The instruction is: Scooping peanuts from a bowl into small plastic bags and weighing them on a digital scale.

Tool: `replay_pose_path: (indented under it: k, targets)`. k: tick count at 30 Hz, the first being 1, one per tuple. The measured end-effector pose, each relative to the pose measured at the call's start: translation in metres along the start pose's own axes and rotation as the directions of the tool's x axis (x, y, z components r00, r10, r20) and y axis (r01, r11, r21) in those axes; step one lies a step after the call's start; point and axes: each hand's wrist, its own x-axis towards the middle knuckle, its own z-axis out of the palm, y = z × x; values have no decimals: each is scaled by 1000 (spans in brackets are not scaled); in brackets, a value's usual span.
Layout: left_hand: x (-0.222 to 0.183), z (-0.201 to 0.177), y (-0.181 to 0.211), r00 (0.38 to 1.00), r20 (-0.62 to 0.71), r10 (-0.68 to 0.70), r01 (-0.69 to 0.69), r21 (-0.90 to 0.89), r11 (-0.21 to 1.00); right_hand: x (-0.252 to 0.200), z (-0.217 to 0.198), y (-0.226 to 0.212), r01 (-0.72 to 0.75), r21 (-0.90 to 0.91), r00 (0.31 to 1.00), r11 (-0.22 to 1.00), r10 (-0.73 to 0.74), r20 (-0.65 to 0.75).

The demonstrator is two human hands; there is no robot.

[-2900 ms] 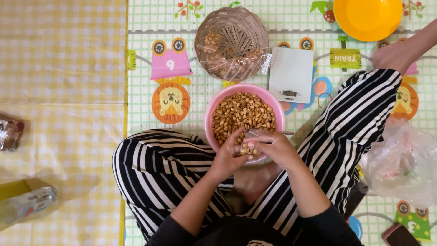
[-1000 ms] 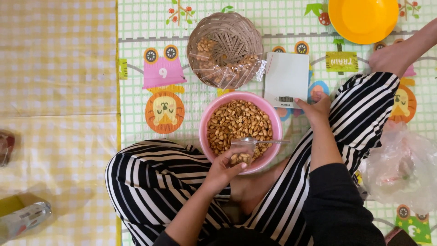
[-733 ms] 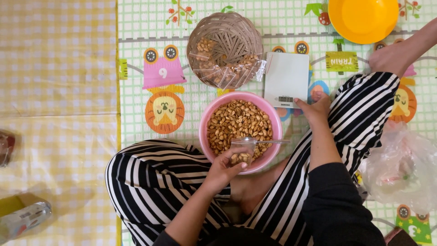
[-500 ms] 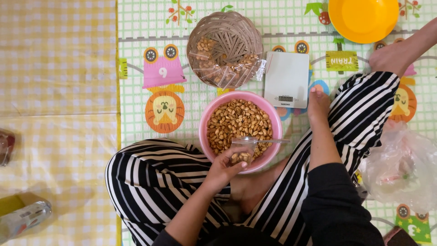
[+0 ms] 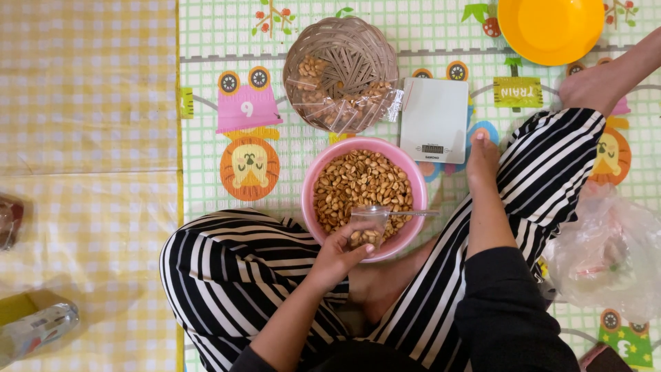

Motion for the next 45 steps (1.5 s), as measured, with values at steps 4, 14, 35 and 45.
replay_pose_path:
  k: [4,14,35,45]
  targets:
    - [0,0,2,1000,10,11,-12,26,1000,19,2,32,76,213,997,974,-77,-5]
    - [1,-8,-17,999,23,-30,31,-31,999,-147,-67,-114,58,464,897,884,-250,364]
    - [0,-4,-6,987,162,-2,-1,15,1000,-151,-79,-116,65,361,884,930,-222,412]
    - [1,1,19,976,191,-105,84,113,990,5,-35,-95,-65,422,989,904,2,149]
